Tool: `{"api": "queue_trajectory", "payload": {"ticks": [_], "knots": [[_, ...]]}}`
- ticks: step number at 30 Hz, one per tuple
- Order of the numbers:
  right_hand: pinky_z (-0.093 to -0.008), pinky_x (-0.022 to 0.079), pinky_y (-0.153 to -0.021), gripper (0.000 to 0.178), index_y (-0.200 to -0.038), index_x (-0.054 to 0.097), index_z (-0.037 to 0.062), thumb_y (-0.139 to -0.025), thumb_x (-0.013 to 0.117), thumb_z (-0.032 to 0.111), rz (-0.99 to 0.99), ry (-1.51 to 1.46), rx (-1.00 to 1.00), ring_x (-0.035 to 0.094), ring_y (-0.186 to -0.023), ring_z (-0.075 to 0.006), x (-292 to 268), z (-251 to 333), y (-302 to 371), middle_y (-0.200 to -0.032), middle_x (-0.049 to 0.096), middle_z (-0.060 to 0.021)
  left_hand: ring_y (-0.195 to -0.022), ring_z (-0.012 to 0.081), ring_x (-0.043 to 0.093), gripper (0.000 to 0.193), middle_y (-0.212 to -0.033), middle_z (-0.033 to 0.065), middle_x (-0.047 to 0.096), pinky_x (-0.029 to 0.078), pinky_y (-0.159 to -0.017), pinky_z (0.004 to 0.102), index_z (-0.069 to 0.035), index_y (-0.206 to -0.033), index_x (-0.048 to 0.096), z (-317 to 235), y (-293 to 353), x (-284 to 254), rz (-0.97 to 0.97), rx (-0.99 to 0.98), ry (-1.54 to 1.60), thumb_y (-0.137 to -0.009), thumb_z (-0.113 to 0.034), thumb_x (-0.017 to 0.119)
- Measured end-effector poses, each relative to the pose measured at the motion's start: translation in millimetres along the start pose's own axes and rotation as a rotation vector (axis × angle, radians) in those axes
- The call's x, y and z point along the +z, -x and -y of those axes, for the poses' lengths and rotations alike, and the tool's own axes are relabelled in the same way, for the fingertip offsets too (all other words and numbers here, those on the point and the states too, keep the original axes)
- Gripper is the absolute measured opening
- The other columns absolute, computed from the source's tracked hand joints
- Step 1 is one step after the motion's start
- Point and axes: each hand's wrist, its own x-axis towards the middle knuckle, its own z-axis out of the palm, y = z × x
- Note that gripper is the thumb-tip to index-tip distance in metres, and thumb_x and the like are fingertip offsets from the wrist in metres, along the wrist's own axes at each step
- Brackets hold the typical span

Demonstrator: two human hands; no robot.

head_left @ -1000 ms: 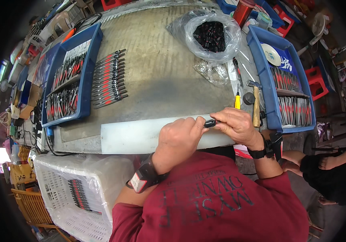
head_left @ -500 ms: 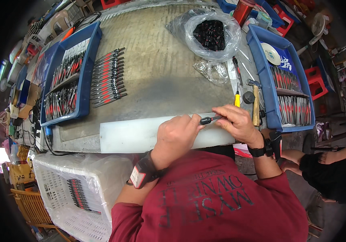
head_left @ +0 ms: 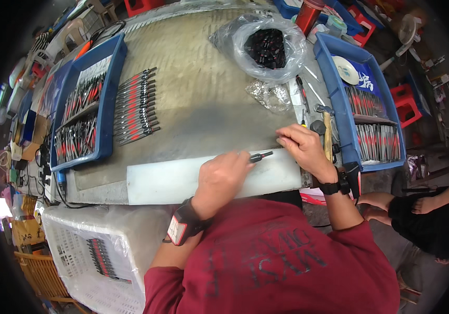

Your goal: The person repeatedly picks up a metal rod and a small black cap, aligns them, and presses the cap onto the rod end. They place the assembled unit on the table and repeat the process with additional parts from nearby trays and a plastic bag.

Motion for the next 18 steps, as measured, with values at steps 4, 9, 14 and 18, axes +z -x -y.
{"api": "queue_trajectory", "payload": {"ticks": [4,9,14,18], "knots": [[-0.0312,0.048,-0.063,0.014,-0.094,0.066,-0.0023,-0.083,0.065,0.006,-0.038,0.041,0.073,0.062,-0.071,-0.0251,-5.2,-13.4,-15.0,-0.082,0.064,-0.0134,-0.056,0.0273,0.055,0.018,-0.066,0.0085,0.051,0.045,-0.049,0.038,-0.005,-0.091,0.058,6.2,3.4,7.0,0.031,-0.032,0.008,-0.079,-0.014,0.069],[-0.0345,0.049,-0.066,0.015,-0.094,0.066,-0.0022,-0.084,0.064,0.008,-0.087,0.146,0.06,0.063,-0.075,-0.0302,-4.0,-34.0,-37.3,-0.083,0.065,-0.015,-0.062,0.0282,0.059,0.013,-0.069,0.01,0.055,0.048,-0.051,0.0398,-0.007,-0.08,0.054,10.3,11.6,14.3,0.14,-0.117,-0.003,-0.083,-0.016,0.063],[-0.0374,0.049,-0.069,0.015,-0.091,0.067,-0.0009,-0.084,0.062,0.011,-0.104,0.201,0.034,0.063,-0.078,-0.033,0.3,-56.0,-56.2,-0.085,0.065,-0.0163,-0.054,0.0276,0.056,0.018,-0.066,0.0086,0.052,0.044,-0.047,0.0381,-0.006,-0.089,0.059,13.3,13.7,19.3,0.061,-0.077,0.013,-0.08,-0.016,0.069],[-0.0399,0.048,-0.071,0.015,-0.089,0.067,-0.0003,-0.083,0.061,0.012,-0.065,0.278,-0.002,0.062,-0.078,-0.0338,11.7,-70.1,-70.8,-0.084,0.065,-0.0166,-0.054,0.0267,0.056,0.018,-0.066,0.0081,0.052,0.044,-0.048,0.0375,-0.006,-0.09,0.059,13.1,13.9,19.7,0.053,-0.082,0.012,-0.079,-0.016,0.07]]}}
